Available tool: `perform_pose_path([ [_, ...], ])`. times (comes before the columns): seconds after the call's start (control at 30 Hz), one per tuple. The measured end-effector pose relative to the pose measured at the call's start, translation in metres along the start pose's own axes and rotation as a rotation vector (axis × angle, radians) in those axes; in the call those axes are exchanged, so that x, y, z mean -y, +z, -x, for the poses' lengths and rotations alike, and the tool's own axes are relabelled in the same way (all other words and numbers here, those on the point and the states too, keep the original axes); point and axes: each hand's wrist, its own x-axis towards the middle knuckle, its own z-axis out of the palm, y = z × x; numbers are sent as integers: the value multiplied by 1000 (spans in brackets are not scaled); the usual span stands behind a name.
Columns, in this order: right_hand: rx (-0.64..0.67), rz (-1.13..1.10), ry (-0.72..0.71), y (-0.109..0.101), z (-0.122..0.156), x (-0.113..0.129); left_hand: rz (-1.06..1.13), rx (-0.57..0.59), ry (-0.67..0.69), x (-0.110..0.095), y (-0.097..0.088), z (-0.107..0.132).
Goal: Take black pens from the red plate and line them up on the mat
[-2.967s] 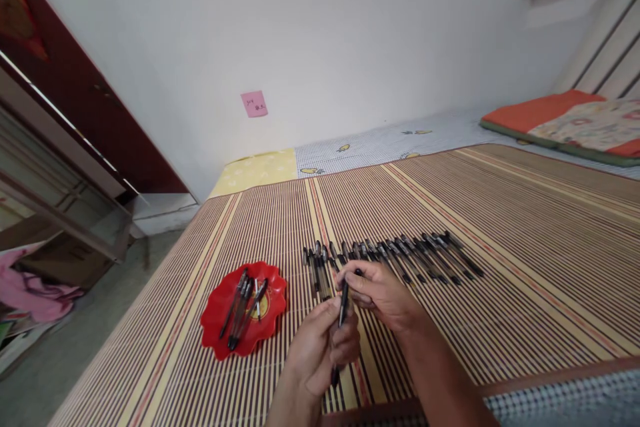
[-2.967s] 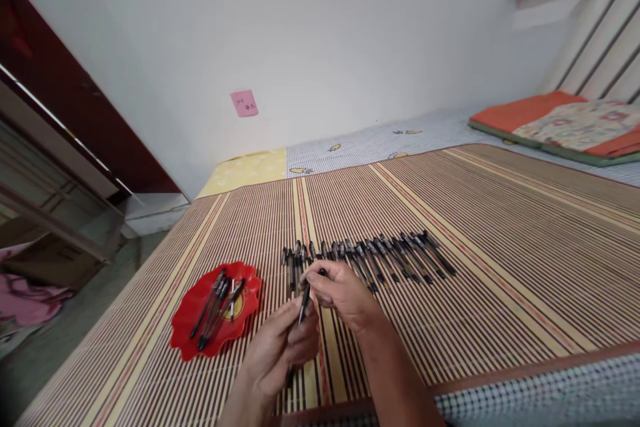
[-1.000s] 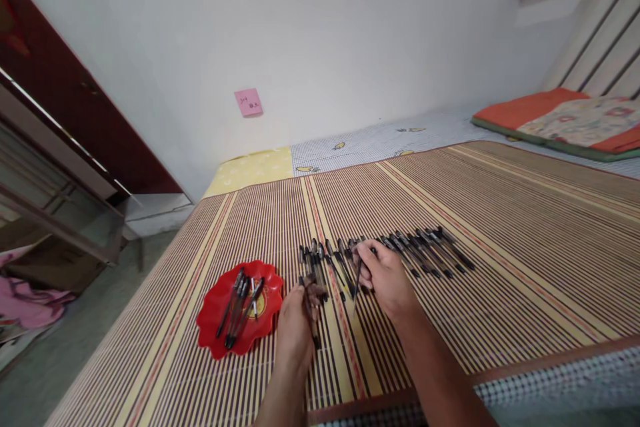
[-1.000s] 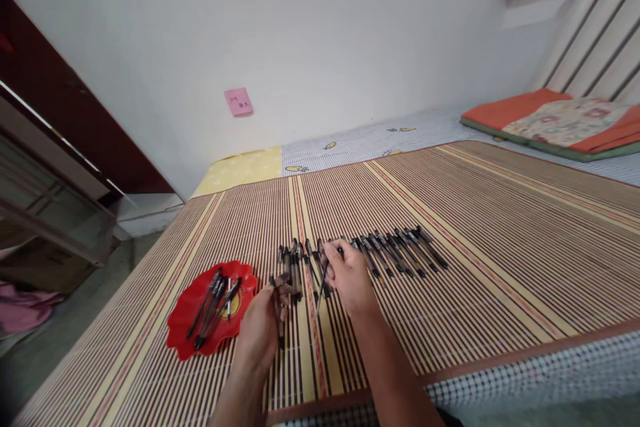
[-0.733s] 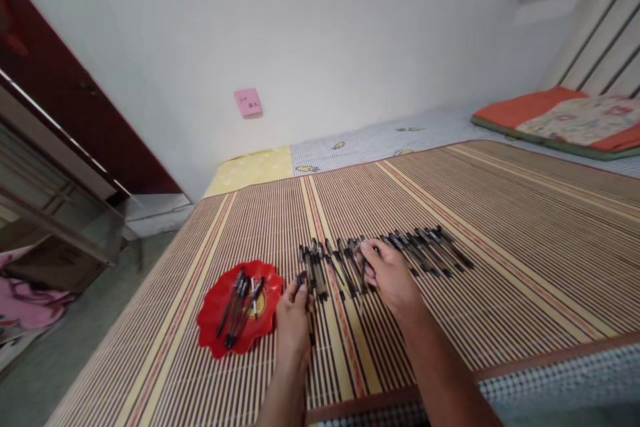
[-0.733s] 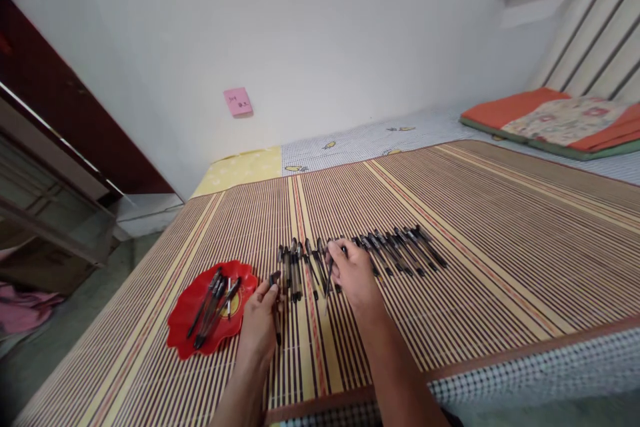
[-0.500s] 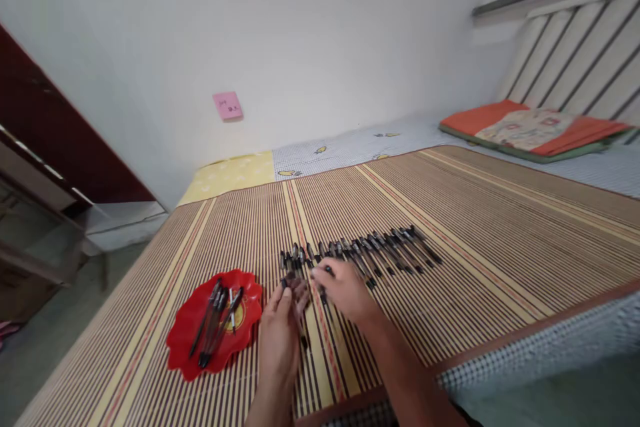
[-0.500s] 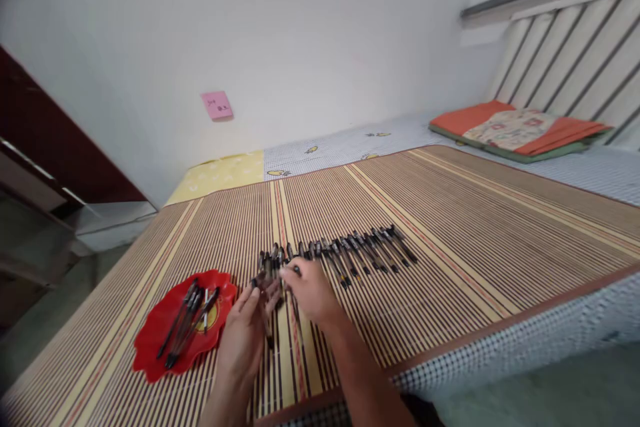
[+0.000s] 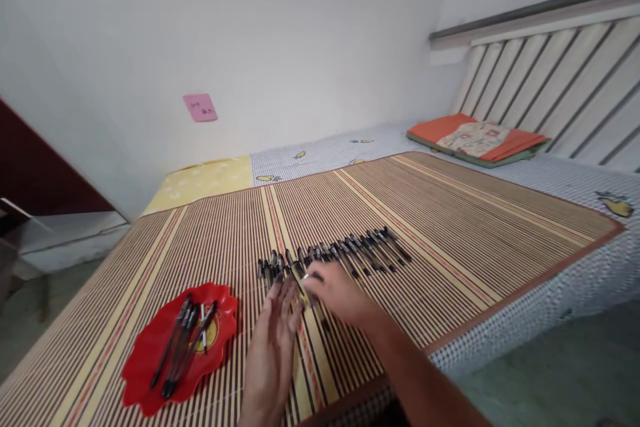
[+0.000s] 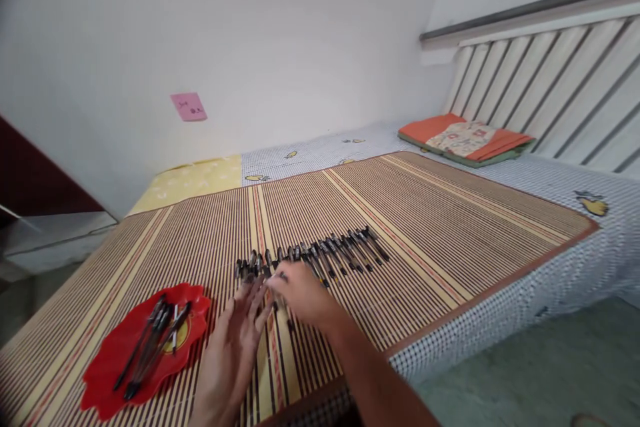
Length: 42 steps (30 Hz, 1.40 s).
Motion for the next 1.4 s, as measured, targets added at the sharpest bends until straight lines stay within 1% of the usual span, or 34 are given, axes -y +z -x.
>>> perform_pose_path([
  [0.03,-52,84,39,-27,-5,-11,-38,44,22,-1,-3,0],
  [0.1,-159,334,108,-86,-17,-38,-116,103,40,-3,-10,-2],
  [0.13,-197,494,187,-115,-23,-54,-148,116,39,-4,-12,-3],
  [0.17,-183,652,283,-141,-30,-70,-174,125,36,-5,-14,-4],
  [0.2,-182,711,342,-162,-36,-86,-196,129,34,-6,-15,-5],
  [0.23,-180,744,390,-179,-41,-101,-216,134,33,-7,-15,-5],
  [0.27,-163,772,433,-190,-46,-115,-234,138,28,-7,-15,-5],
  [0.3,-153,790,466,-195,-49,-128,-251,142,21,-7,-14,-4],
  [0.37,-134,813,511,-195,-53,-150,-285,152,-1,-7,-12,-2],
  [0.47,-104,817,520,-185,-55,-175,-311,151,-17,-5,-12,-1],
  [0.57,-88,805,506,-182,-55,-192,-318,148,-16,-5,-13,-1],
  [0.7,-121,800,487,-192,-58,-206,-324,145,-17,-6,-13,-2],
  [0.83,-170,794,461,-195,-64,-214,-326,113,-39,-6,-12,-1],
  [1.0,-182,765,406,-193,-68,-219,-324,100,-34,-7,-13,-2],
  [1.2,-209,729,378,-201,-58,-222,-343,99,-44,-6,-14,-4],
  [1.33,-216,699,366,-197,-54,-220,-340,96,-51,-6,-14,-3],
  [1.4,-248,704,369,-194,-53,-217,-330,98,-49,-6,-14,-3],
])
